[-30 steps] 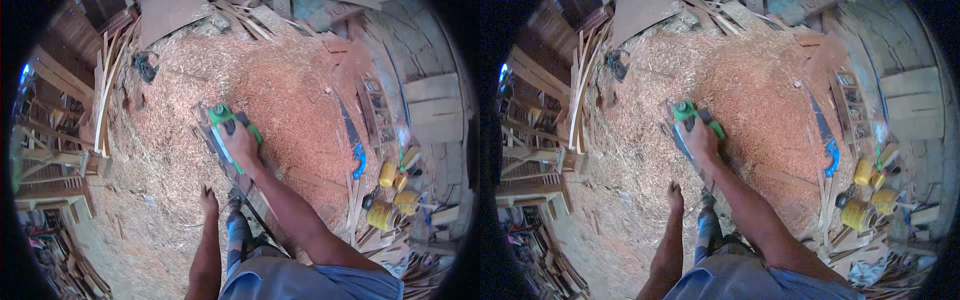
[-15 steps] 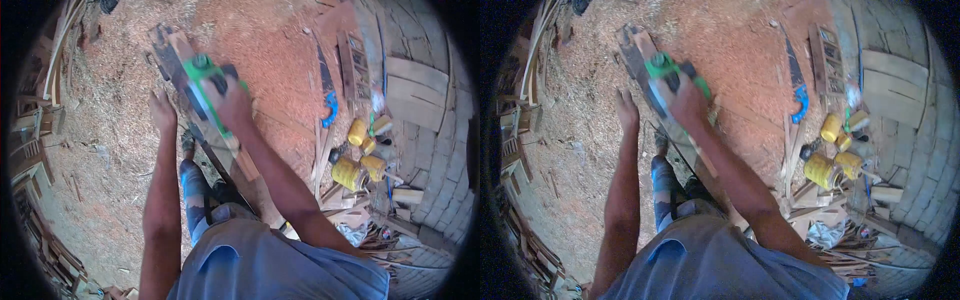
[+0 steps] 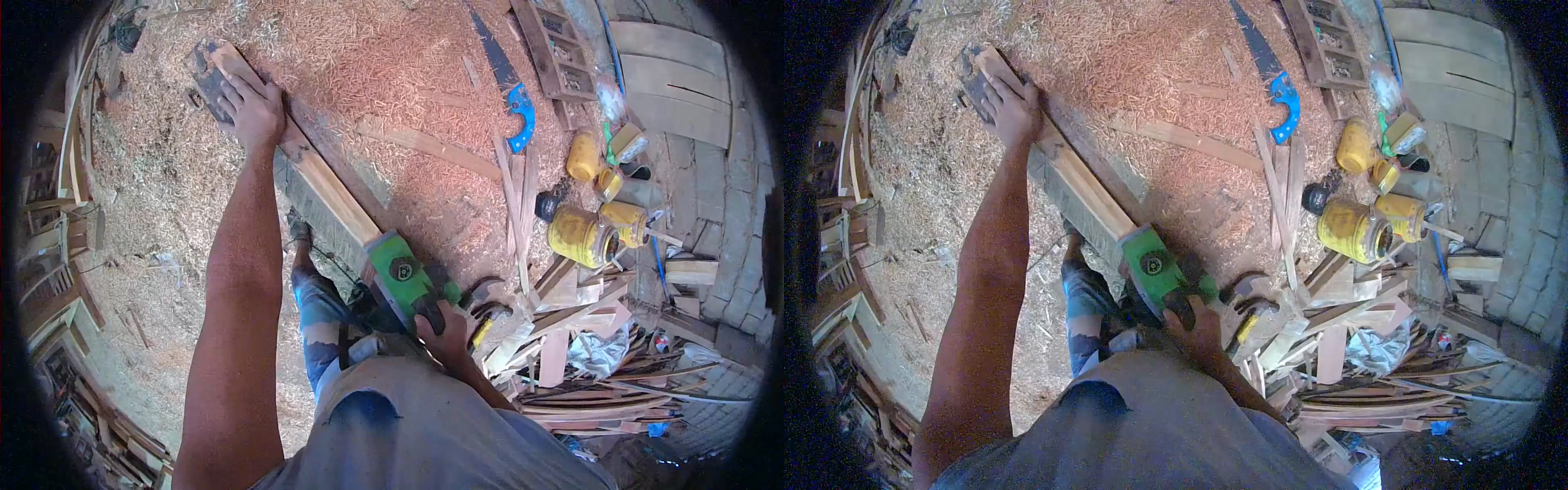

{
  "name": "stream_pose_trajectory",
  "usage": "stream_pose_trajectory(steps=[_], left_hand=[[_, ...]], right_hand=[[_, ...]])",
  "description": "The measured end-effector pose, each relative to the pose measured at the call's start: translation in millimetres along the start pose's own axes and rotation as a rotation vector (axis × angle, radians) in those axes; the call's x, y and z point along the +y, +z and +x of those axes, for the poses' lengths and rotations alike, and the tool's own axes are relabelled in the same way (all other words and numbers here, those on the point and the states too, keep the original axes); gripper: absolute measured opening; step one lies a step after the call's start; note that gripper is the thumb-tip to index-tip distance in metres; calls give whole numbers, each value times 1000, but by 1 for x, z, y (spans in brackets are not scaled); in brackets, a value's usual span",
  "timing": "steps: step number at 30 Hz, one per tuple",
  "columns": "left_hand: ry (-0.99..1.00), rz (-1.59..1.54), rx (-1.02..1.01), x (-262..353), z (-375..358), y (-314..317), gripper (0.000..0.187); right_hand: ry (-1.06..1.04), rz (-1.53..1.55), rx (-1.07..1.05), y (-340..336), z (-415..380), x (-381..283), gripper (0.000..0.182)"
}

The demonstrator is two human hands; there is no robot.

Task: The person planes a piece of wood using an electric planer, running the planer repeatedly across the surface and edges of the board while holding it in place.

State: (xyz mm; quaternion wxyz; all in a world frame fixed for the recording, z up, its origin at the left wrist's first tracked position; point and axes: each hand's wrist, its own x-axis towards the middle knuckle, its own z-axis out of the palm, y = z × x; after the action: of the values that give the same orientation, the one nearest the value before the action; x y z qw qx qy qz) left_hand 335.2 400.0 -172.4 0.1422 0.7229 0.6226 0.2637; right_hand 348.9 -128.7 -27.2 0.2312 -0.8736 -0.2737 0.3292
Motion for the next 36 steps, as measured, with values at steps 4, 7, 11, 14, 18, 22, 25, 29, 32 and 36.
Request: stream_pose_trajectory(steps=[4, 7, 11, 14, 18, 22, 25, 29, 32, 36], left_hand=[[15, 33, -15, 2, -2, -3, 92], [22, 61, -21, 5, 3, -8, 90], [19, 88, -23, 5, 7, -8, 91], [-17, 100, -72, 7, 13, -12, 90], [1, 100, -125, 1, 18, -14, 89], [-7, 67, -249, -4, 30, -19, 89], [-33, 20, -336, -9, 37, -26, 91], [-31, -48, -479, -14, 46, -51, 85], [188, -97, -414, -71, 52, 8, 79], [137, -591, -299, -70, 50, -38, 61]], right_hand=[[-22, -36, 36, 8, 24, -27, 47], [-90, -81, 58, 11, 50, -55, 47], [-129, -86, 70, 19, 78, -80, 48], [-167, -140, 100, 26, 105, -107, 49], [-172, -121, 105, 35, 142, -155, 52], [-241, -108, 220, 50, 178, -197, 40], [-284, -67, 259, 63, 202, -214, 41], [-247, -106, 217, 65, 229, -258, 51], [-316, -63, 213, 70, 251, -286, 55], [-335, -21, 221, 78, 268, -298, 57]])
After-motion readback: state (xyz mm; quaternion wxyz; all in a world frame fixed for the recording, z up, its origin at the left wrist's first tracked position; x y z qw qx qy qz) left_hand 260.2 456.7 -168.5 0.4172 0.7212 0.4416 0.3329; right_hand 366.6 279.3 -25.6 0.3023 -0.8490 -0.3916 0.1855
